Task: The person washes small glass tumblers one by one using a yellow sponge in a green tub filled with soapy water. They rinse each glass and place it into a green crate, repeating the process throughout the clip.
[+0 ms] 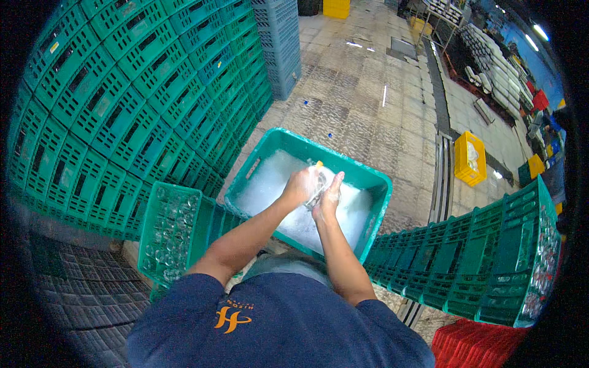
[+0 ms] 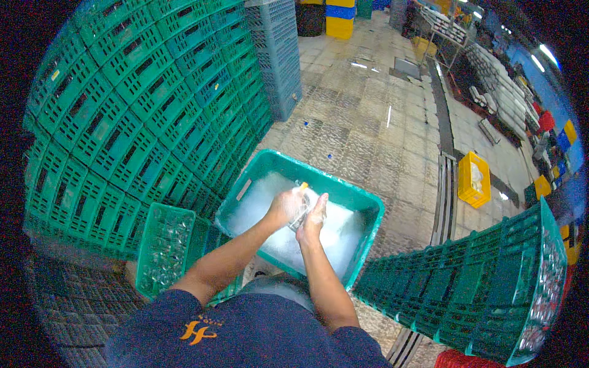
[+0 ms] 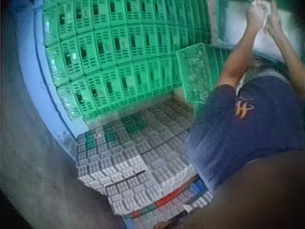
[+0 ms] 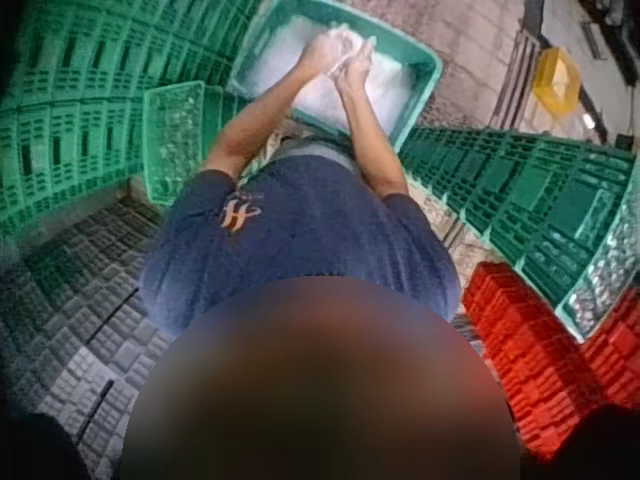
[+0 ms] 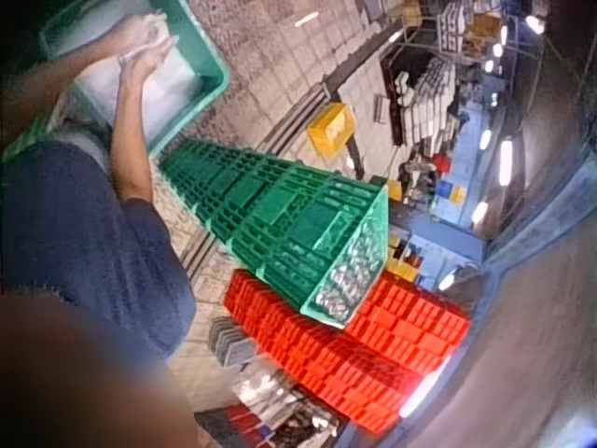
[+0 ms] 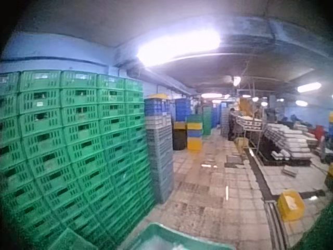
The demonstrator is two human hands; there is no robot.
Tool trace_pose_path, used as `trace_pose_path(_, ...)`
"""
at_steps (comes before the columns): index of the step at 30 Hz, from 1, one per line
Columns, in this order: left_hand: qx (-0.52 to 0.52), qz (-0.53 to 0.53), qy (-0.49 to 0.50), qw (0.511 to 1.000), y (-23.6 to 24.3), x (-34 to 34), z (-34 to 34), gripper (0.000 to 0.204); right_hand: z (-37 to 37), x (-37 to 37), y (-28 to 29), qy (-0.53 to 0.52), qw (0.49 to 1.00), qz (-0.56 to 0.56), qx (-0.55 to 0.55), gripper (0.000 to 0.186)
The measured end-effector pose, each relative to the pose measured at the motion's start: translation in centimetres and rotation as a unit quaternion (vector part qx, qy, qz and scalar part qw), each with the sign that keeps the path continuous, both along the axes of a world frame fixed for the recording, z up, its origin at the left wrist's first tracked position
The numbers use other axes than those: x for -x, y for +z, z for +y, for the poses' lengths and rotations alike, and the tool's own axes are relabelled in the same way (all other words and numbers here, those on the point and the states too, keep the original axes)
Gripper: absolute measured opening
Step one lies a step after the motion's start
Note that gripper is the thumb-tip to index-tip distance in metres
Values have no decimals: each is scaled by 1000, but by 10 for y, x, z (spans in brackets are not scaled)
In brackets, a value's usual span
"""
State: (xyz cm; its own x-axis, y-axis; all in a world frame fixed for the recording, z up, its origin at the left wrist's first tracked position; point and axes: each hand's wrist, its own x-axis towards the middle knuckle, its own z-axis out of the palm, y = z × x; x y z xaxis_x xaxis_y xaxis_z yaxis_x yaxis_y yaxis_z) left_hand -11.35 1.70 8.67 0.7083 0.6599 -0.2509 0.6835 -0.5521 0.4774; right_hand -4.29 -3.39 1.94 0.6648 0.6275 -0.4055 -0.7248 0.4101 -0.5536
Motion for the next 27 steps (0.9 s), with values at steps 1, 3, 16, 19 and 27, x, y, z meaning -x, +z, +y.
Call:
trace_pose_path(1,-62,-101,-53,991,-4,1,5,33,-1,0,1,4,1000,11,7,72)
trace_pose_path(3,-232,-310,-145,911,-14,10,5,35,-1,-1,3,78,997,-2,-11,76)
trace_pose_path(16,-177,-206,3,962,-54,-10,19,29,-4,19,-35,25,993,-96,68,60)
trace_pose_path(19,-209,-276,-13,938,-35,-5,-10,29,-6,9,-36,-21,998,-35,57,57)
trace_pose_path(27,-63,-296,-70,951,-24,3,3,35,-18,-1,-15,110,991,34,-67,75)
